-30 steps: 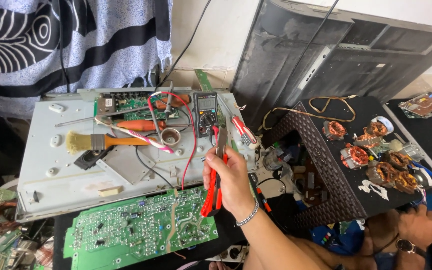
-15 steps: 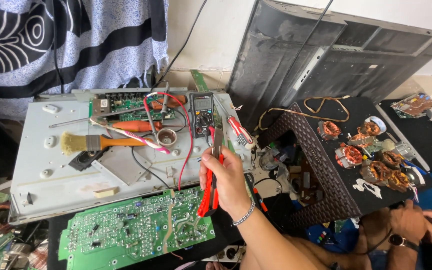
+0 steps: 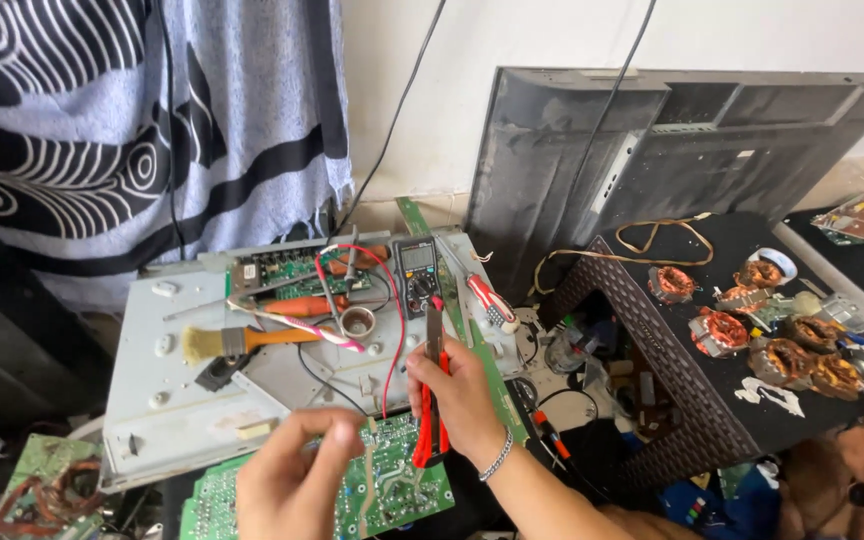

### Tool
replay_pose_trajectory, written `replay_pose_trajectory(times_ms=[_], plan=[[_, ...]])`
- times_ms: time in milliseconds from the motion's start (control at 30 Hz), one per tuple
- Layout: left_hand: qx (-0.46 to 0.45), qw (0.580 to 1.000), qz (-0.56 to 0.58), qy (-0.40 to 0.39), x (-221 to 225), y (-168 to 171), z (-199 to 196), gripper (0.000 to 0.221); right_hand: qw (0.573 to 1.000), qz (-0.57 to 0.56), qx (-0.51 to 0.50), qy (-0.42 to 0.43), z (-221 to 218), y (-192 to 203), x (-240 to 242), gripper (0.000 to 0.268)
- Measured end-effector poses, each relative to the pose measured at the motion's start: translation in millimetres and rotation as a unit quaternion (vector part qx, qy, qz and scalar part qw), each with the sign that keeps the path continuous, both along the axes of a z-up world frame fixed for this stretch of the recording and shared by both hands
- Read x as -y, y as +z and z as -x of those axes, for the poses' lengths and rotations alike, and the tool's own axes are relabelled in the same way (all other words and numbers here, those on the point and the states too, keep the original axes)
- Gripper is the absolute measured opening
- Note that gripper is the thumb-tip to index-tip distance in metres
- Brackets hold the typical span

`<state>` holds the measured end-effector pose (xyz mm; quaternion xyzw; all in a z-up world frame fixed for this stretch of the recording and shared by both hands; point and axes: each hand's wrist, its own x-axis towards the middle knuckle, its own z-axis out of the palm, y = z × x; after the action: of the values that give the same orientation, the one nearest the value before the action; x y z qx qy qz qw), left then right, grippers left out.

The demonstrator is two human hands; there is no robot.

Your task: Soldering components on a circuit board and using wire cutters to strip and prepare wires for an electronics repair.

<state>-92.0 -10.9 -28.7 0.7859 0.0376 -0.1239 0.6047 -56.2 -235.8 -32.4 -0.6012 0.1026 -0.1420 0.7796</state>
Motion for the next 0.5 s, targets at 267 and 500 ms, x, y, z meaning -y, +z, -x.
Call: replay_pose_trajectory(times_ms=[267,500], plan=[[0.055,0.998,0.018,-0.034,60.1,30.5,-54.6,0.034,0.997,0.05,0.054,0.035,8.1,0.3,-6.2,0.016],[0.062,0.993,0.057,-0.079,64.2,25.8,-45.9,0.03,0.991,0.115,0.069,0.028,11.9,8.8,-13.2,0.016]])
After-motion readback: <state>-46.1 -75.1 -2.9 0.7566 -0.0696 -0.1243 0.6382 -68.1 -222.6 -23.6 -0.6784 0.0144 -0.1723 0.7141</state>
